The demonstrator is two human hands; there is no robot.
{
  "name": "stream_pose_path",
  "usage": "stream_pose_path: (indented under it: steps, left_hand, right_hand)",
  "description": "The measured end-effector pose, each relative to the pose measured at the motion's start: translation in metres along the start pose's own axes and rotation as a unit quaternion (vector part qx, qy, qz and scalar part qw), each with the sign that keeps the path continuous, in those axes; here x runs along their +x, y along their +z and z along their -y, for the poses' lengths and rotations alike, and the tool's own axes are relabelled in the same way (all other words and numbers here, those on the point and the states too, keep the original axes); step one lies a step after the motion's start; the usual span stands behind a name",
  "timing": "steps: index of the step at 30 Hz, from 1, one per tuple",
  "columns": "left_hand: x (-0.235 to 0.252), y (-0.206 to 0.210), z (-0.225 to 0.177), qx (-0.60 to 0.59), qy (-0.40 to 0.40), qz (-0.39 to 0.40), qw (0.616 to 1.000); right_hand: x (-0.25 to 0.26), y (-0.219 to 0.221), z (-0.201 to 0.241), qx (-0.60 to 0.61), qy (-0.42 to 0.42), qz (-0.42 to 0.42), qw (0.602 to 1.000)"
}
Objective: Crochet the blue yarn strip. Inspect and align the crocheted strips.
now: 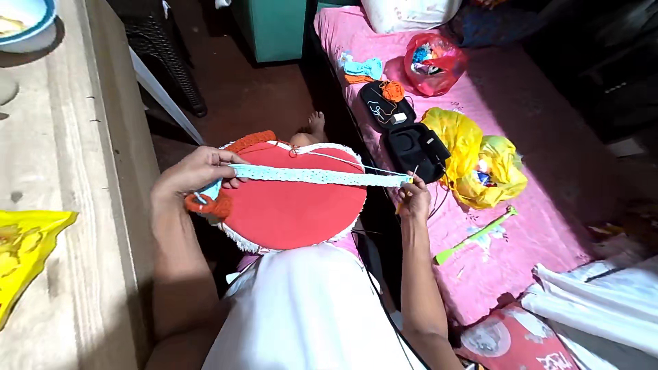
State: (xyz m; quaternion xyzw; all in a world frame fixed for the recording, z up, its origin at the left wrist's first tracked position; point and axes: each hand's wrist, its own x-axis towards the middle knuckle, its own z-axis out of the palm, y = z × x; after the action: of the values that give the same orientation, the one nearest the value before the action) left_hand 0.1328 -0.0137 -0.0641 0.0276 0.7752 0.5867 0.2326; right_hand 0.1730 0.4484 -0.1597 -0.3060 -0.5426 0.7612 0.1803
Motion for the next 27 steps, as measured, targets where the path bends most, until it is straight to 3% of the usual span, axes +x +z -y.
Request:
stream_pose_path:
  steps: [7,13,17,21,27]
  left_hand:
    - [-0.001,0.005,-0.013,0.033,-0.027,-0.024,0.999]
    - [0.01,-0.004,-0.032,0.232,0.001,-0.092,0.968]
    - [0.029,-0.01,-0.06,0.267,0.002,-0.037,0.963]
    - [0.057,-0.02,-0.082,0.323,-0.019,-0.038,0.945]
    - [0.071,-0.035,-0.105,0.271,-0.071,0.018,0.96]
  right_hand:
    - [-0.008,-0.019,-0.038,0.048,0.074,-0.001,0.996]
    - [0.004,-0.04,-0.04,0.077,0.102,-0.026,0.991]
    - [0.012,-0.055,-0.029,0.06,0.081,-0.029,0.994]
    - [0.017,-0.058,-0.019,0.054,0.068,-0.03,0.996]
    - [0.008,-0.044,0.0,0.045,0.042,0.032,0.998]
